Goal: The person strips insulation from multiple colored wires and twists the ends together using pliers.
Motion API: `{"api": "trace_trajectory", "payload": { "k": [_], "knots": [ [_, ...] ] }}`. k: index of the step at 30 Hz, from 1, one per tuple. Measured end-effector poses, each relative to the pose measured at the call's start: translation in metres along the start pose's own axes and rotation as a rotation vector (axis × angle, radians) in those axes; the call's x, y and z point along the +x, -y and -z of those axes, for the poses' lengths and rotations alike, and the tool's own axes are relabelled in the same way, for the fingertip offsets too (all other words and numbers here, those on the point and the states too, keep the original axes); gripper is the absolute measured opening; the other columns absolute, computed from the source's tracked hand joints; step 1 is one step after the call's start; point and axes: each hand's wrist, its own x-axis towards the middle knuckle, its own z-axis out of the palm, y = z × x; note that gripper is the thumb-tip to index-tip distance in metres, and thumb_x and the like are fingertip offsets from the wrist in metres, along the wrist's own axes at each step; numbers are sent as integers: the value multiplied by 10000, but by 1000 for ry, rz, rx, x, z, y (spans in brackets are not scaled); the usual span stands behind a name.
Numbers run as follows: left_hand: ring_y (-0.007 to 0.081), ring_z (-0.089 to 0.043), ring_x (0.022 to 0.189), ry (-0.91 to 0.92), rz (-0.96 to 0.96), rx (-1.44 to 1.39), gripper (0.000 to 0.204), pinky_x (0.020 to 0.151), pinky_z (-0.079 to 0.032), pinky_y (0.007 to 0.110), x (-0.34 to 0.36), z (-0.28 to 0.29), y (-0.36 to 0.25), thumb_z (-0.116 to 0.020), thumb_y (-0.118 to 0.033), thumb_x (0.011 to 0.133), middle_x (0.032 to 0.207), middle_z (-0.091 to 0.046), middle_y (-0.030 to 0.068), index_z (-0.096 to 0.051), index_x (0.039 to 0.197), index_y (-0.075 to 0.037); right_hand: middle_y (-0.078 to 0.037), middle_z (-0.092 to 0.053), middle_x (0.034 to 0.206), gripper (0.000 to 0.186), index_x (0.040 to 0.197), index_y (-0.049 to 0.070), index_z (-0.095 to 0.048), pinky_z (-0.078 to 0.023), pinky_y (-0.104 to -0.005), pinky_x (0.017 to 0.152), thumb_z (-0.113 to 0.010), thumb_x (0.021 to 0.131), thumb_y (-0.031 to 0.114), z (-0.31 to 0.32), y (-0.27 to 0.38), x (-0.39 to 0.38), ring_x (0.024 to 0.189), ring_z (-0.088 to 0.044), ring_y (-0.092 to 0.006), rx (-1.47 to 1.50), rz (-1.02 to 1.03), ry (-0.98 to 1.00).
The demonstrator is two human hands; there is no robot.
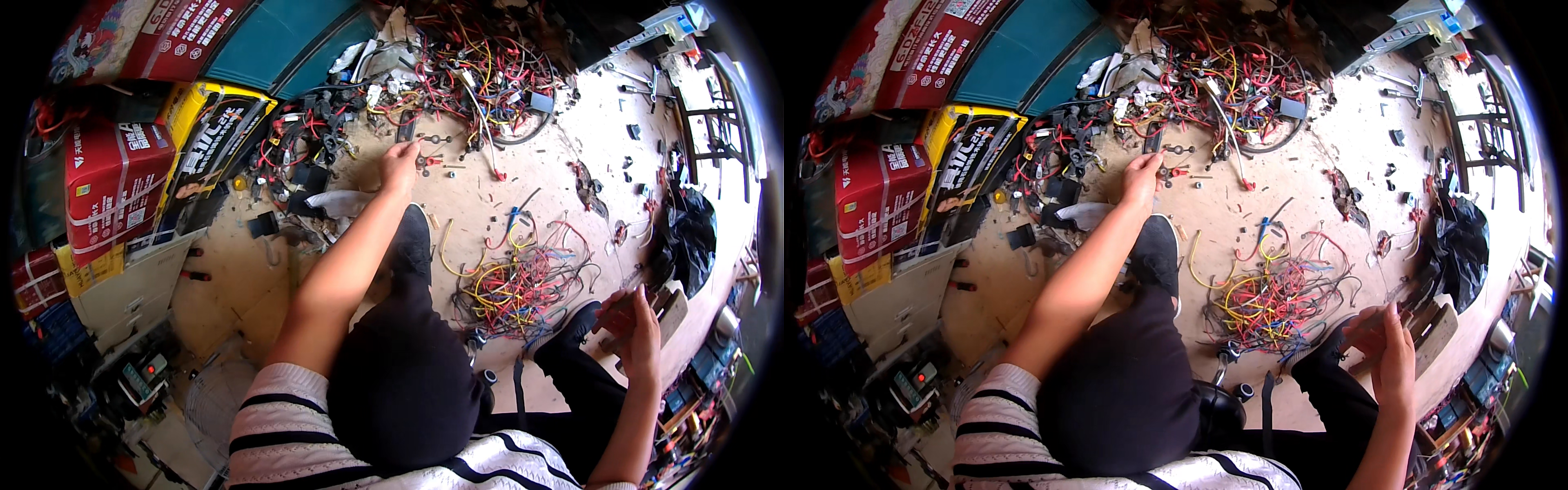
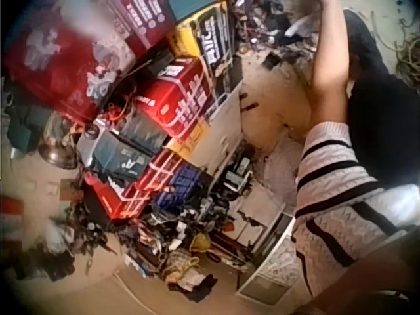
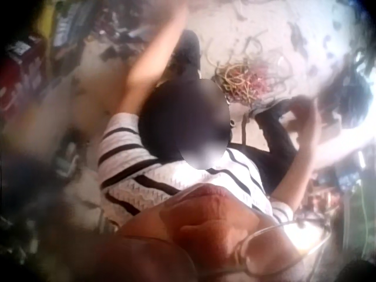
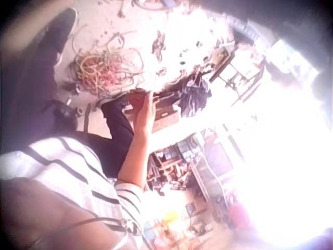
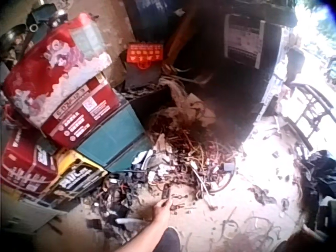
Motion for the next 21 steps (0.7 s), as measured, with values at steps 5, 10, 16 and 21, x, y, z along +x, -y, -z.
{"api": "trace_trajectory", "payload": {
  "k": [5,10,16,21],
  "knots": [
    [51,-575,647,172,73,-53,130,512,-414,215,-24,-21,-11,-656,-212,927,836,-662,-29,-664,985,-96,-120,-653,864,465,994,28,-594,-499,-296,517,-405,1020,452,-1,-3,0,715,-652,-222,-154,-32,46],
    [87,-633,732,245,-14,268,153,598,-463,239,-19,-29,-18,-650,-203,921,888,-684,-6,-665,981,-63,-95,-651,854,475,956,41,-607,-456,-269,416,-400,1009,465,-4,-3,-3,719,-655,-192,-252,-39,62],
    [333,-590,1029,-129,-607,877,270,861,-491,427,30,-9,-23,-670,-173,838,1138,-582,134,-630,1093,-94,-85,-647,854,482,948,45,-602,-464,-262,415,-394,1011,475,-6,-7,-2,707,-652,-180,-248,-38,74],
    [341,-584,1018,-134,-678,1138,214,839,-494,450,41,-12,-37,-704,-178,816,1103,-574,129,-612,994,-102,-80,-646,869,479,948,46,-597,-477,-260,422,-384,1019,469,-7,-10,0,706,-650,-173,-283,-44,105]
  ]
}}
